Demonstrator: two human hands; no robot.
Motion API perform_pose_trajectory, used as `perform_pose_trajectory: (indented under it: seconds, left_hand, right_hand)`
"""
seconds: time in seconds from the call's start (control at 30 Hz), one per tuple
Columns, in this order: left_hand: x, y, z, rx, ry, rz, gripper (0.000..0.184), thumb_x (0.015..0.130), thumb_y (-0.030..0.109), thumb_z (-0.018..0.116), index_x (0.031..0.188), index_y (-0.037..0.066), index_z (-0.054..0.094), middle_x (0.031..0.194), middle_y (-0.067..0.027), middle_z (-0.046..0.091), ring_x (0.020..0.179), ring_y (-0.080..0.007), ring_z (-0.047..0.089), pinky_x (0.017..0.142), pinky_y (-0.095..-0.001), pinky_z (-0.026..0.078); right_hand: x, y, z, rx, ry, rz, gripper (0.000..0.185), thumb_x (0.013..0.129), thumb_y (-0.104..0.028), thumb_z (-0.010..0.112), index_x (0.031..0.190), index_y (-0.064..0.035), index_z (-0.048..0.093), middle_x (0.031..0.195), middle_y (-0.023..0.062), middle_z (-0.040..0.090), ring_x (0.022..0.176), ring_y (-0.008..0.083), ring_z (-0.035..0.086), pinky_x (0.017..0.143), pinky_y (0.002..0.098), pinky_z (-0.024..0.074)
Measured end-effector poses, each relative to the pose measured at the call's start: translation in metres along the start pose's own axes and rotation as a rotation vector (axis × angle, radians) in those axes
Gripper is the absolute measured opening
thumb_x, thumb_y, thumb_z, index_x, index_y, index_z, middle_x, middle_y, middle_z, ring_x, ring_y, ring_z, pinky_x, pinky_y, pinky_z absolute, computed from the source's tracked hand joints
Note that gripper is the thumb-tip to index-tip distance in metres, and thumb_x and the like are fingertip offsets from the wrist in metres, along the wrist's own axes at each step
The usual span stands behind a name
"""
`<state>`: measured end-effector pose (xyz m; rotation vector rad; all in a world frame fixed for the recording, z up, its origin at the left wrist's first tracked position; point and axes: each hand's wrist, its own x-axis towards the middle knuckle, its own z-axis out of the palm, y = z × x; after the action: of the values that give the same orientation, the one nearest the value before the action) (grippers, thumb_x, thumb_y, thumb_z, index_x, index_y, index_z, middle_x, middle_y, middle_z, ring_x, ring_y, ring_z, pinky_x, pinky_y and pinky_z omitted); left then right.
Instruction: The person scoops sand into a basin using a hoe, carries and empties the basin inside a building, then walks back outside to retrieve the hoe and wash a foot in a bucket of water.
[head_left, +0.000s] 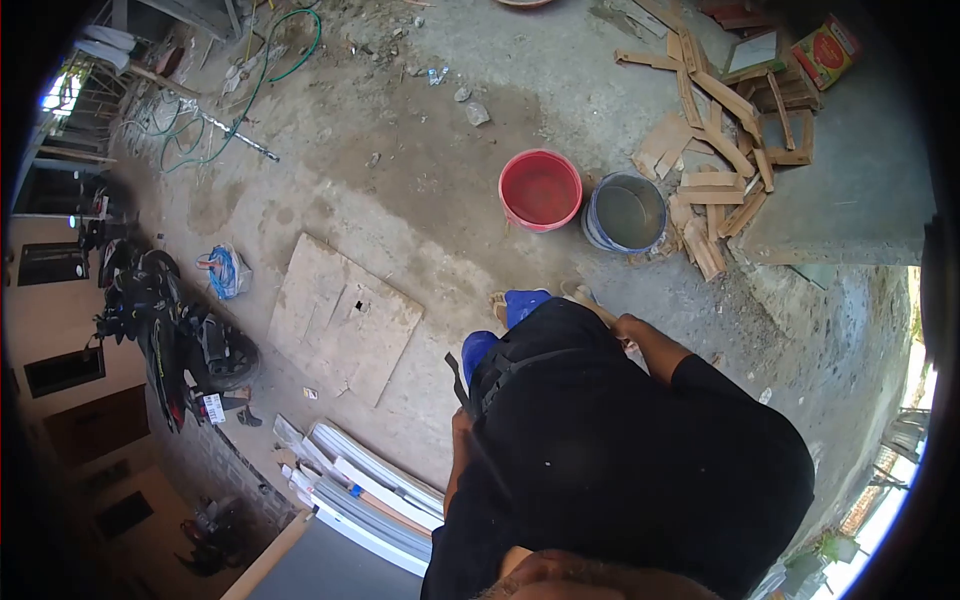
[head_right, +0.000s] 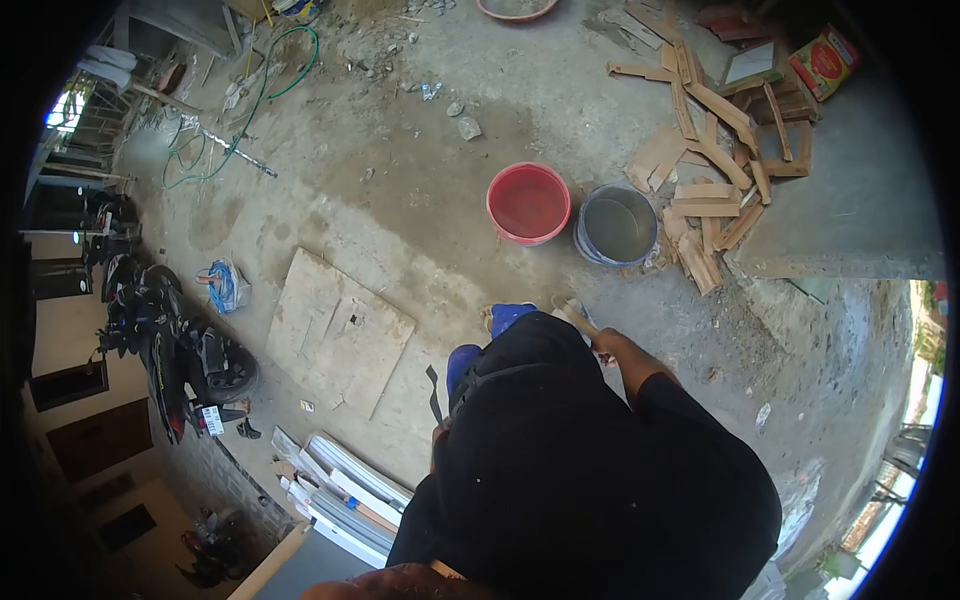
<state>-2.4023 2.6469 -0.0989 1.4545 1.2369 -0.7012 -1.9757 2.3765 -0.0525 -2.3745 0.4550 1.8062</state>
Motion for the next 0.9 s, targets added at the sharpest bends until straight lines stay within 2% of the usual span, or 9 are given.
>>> perform_pose_trajectory:
  seconds: [0.1,0.27,0.43,0.53,0.57,0.67,0.7,0.8,0.9]
  left_hand:
    - [0.016,0.003,-0.026,0.17,-0.122,0.103,0.041,0.094,0.032,0.05,0.126,0.008,0.056,0.126,-0.0116,0.057,0.11,-0.0186,0.058,0.088,-0.0327,0.046]
    - [0.055,0.032,-0.102,-0.095,-0.167,-0.023,0.042,0.094,0.034,0.05,0.129,0.01,0.052,0.127,-0.0092,0.056,0.109,-0.0241,0.057,0.089,-0.0414,0.043]
    - [0.149,0.127,-0.234,-0.52,-0.013,-0.206,0.044,0.094,0.035,0.049,0.132,0.013,0.048,0.128,-0.0067,0.055,0.108,-0.0295,0.057,0.089,-0.0502,0.04]
    - [0.209,0.196,-0.335,-0.674,0.067,-0.057,0.052,0.093,0.037,0.053,0.139,0.014,0.04,0.129,-0.0081,0.054,0.118,-0.0321,0.052,0.095,-0.0525,0.036]
    - [0.208,0.231,-0.368,-0.703,0.044,0.024,0.058,0.097,0.034,0.048,0.145,0.008,0.029,0.141,-0.0159,0.043,0.126,-0.0351,0.046,0.101,-0.0523,0.035]
    - [0.245,0.292,-0.457,-0.624,0.092,0.079,0.056,0.097,0.036,0.047,0.143,0.009,0.032,0.138,-0.0133,0.047,0.123,-0.0328,0.049,0.098,-0.0504,0.038]
    - [0.254,0.309,-0.485,-0.615,0.126,0.097,0.058,0.094,0.037,0.055,0.142,0.01,0.037,0.132,-0.0097,0.053,0.114,-0.0291,0.056,0.093,-0.0481,0.041]
    - [0.288,0.34,-0.552,-0.551,0.165,0.167,0.055,0.094,0.035,0.053,0.141,0.011,0.038,0.129,-0.008,0.054,0.112,-0.027,0.057,0.09,-0.0469,0.042]
    - [0.311,0.363,-0.597,-0.427,0.133,0.033,0.054,0.095,0.035,0.051,0.142,0.011,0.037,0.135,-0.0116,0.05,0.117,-0.0317,0.053,0.093,-0.0515,0.04]
  right_hand:
    - [-0.022,-0.026,0.012,0.075,-0.012,0.004,0.019,0.082,-0.018,0.068,0.091,-0.0024,0.064,0.074,0.008,0.062,0.062,0.0205,0.061,0.05,0.0347,0.0516]
    - [0.001,-0.03,0.027,0.212,-0.031,0.098,0.025,0.081,-0.025,0.074,0.083,-0.0015,0.065,0.07,0.01,0.063,0.059,0.0207,0.061,0.052,0.0356,0.0525]
    - [-0.034,-0.09,0.043,0.28,-0.015,0.147,0.032,0.081,-0.027,0.075,0.084,0.0032,0.062,0.07,0.0123,0.064,0.059,0.0221,0.063,0.05,0.0362,0.0527]
    - [-0.052,-0.131,0.049,0.316,0.019,0.198,0.034,0.081,-0.028,0.075,0.083,0.0032,0.063,0.069,0.0123,0.063,0.058,0.0226,0.062,0.049,0.0361,0.0525]
    - [-0.061,-0.142,0.05,0.341,0.018,0.186,0.034,0.081,-0.029,0.074,0.086,0.0031,0.062,0.071,0.012,0.063,0.06,0.0225,0.063,0.051,0.0367,0.0528]
    - [-0.091,-0.177,0.054,0.423,0.028,0.288,0.033,0.082,-0.029,0.073,0.088,0.0013,0.061,0.072,0.0106,0.061,0.061,0.0214,0.062,0.052,0.0365,0.0524]
    - [-0.101,-0.186,0.056,0.44,0.017,0.315,0.032,0.083,-0.029,0.073,0.089,0.0001,0.06,0.071,0.0091,0.06,0.06,0.0202,0.06,0.052,0.036,0.0518]
    - [-0.129,-0.201,0.062,0.584,0.001,0.37,0.031,0.084,-0.03,0.072,0.09,-0.0025,0.058,0.069,0.0057,0.056,0.059,0.0176,0.058,0.052,0.0353,0.0507]
    - [-0.163,-0.207,0.088,0.738,-0.007,0.42,0.03,0.085,-0.029,0.07,0.093,-0.0044,0.057,0.07,0.004,0.055,0.06,0.0161,0.057,0.053,0.0354,0.0505]
